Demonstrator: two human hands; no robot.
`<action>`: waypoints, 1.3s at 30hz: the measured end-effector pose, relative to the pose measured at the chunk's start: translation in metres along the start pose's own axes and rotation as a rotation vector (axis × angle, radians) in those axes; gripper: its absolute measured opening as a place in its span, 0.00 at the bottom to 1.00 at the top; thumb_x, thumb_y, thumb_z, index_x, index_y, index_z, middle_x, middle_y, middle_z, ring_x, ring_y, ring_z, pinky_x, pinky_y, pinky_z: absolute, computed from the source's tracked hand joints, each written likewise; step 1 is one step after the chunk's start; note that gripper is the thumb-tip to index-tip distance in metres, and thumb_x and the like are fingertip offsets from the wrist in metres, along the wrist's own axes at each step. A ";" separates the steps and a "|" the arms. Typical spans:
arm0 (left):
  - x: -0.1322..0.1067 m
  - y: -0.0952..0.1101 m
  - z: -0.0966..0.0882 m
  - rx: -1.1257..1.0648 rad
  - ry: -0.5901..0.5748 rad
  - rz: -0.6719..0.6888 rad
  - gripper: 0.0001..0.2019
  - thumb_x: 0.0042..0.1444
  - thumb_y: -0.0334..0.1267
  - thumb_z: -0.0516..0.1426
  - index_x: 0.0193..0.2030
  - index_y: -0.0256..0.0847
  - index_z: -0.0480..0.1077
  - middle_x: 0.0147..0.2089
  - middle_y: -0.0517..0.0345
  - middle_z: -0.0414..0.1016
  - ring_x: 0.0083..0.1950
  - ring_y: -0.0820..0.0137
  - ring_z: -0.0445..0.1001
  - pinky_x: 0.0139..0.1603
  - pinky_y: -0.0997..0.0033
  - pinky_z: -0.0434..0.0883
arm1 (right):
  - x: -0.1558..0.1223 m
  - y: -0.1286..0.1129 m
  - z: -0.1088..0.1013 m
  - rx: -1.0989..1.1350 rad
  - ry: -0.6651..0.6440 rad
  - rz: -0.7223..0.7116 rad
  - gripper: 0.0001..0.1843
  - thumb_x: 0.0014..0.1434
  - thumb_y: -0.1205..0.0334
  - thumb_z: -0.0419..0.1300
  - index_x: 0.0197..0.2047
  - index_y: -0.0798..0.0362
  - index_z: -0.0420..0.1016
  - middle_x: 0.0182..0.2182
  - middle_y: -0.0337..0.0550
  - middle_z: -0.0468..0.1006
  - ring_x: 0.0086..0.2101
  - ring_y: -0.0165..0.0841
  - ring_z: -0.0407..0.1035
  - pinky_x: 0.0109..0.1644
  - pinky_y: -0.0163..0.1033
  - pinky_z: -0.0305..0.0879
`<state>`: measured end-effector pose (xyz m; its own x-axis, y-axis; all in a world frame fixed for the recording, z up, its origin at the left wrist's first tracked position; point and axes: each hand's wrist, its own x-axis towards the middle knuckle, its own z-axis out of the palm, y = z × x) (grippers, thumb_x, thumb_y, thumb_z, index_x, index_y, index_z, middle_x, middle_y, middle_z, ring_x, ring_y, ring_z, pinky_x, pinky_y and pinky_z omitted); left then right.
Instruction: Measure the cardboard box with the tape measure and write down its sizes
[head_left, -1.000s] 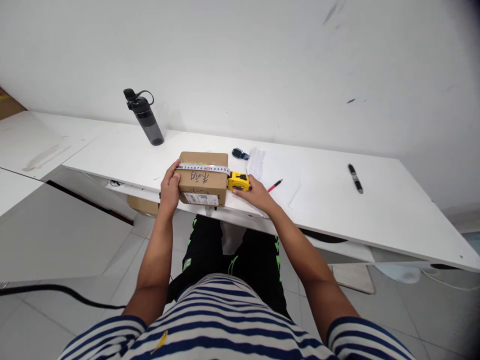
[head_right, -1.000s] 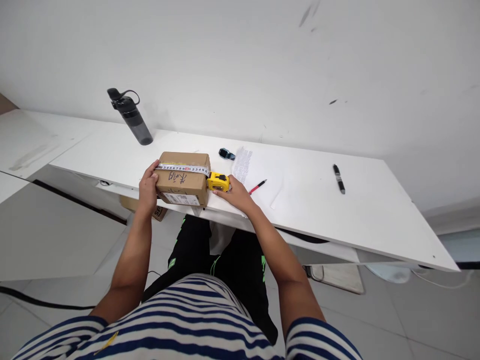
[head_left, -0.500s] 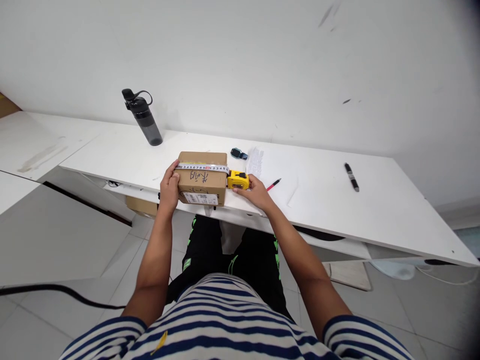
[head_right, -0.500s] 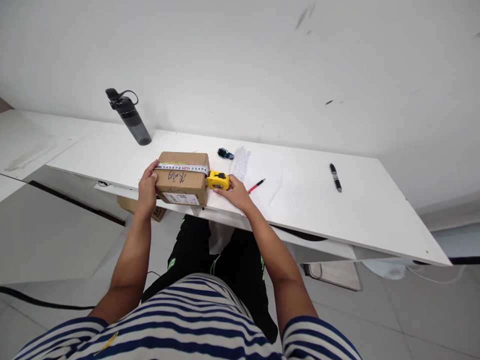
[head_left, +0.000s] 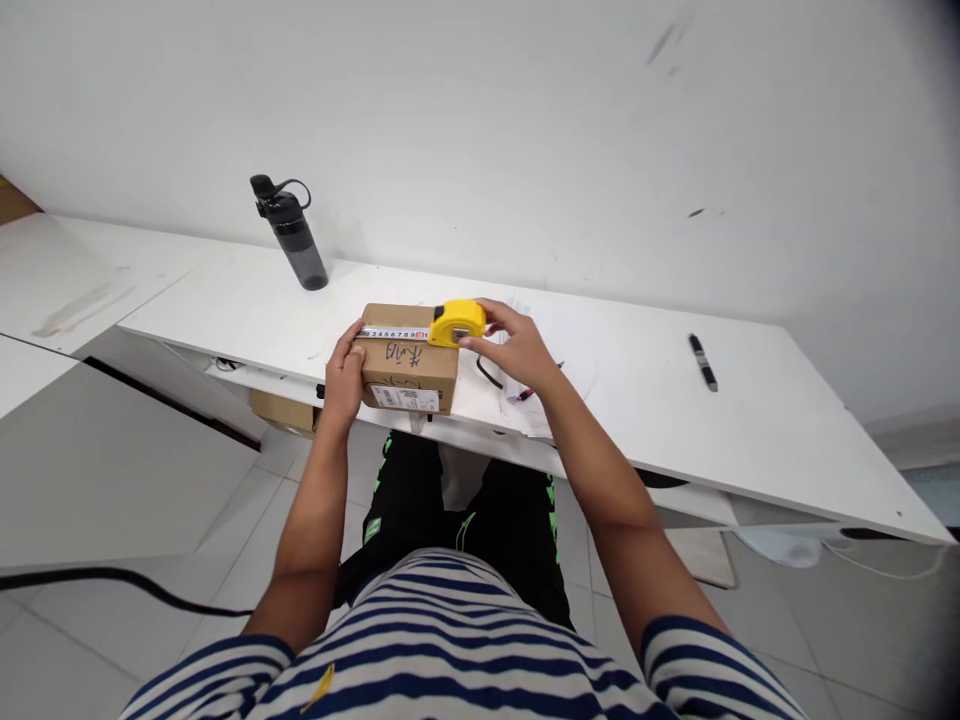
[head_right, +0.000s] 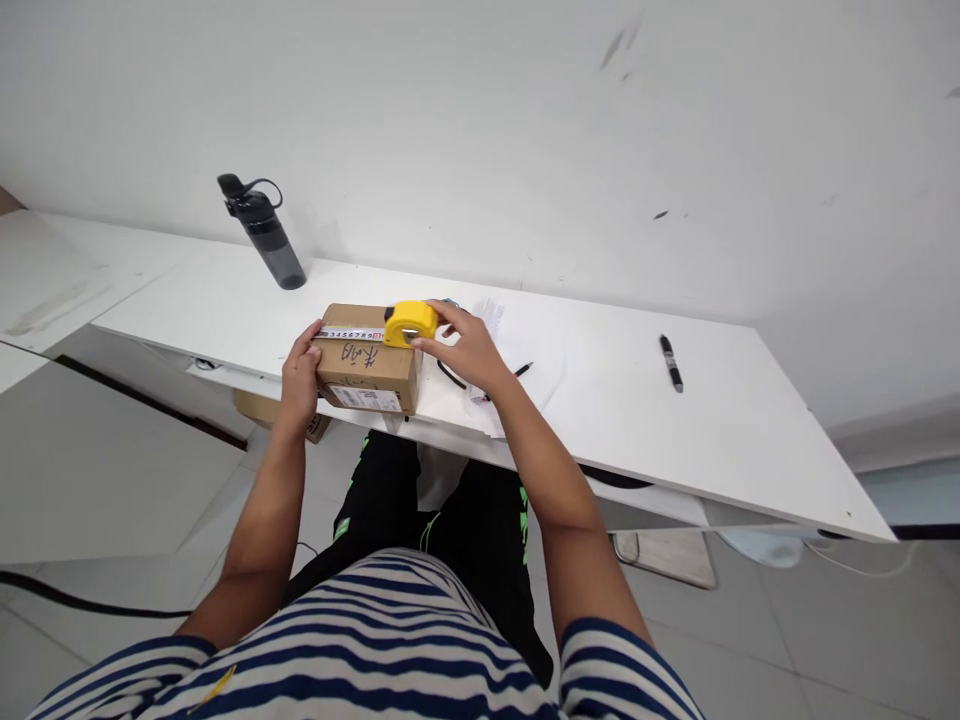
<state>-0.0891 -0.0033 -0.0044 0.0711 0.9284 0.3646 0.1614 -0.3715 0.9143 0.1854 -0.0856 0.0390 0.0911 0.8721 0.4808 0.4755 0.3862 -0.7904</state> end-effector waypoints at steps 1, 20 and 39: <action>0.000 -0.001 0.000 0.000 -0.004 0.004 0.23 0.62 0.41 0.54 0.63 0.43 0.72 0.67 0.53 0.72 0.70 0.57 0.66 0.74 0.57 0.62 | 0.007 -0.008 0.006 -0.052 -0.042 -0.021 0.28 0.56 0.48 0.68 0.58 0.46 0.75 0.54 0.45 0.79 0.50 0.42 0.73 0.51 0.49 0.71; -0.025 0.010 0.012 0.058 0.352 0.091 0.35 0.63 0.47 0.56 0.74 0.47 0.50 0.74 0.45 0.58 0.75 0.59 0.58 0.75 0.53 0.56 | 0.015 -0.047 0.073 -0.058 -0.079 -0.028 0.29 0.60 0.47 0.63 0.61 0.46 0.65 0.54 0.47 0.77 0.53 0.45 0.73 0.56 0.50 0.69; -0.069 0.037 0.144 0.312 -0.944 0.395 0.21 0.49 0.53 0.68 0.48 0.47 0.80 0.63 0.51 0.77 0.76 0.49 0.58 0.78 0.37 0.30 | -0.067 0.099 -0.089 -0.793 -0.154 0.385 0.15 0.63 0.63 0.57 0.51 0.50 0.79 0.41 0.55 0.83 0.38 0.47 0.75 0.43 0.47 0.64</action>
<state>0.0541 -0.0818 -0.0208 0.8848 0.4112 0.2193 0.1952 -0.7543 0.6268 0.3041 -0.1329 -0.0376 0.2779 0.9511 0.1347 0.9064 -0.2132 -0.3646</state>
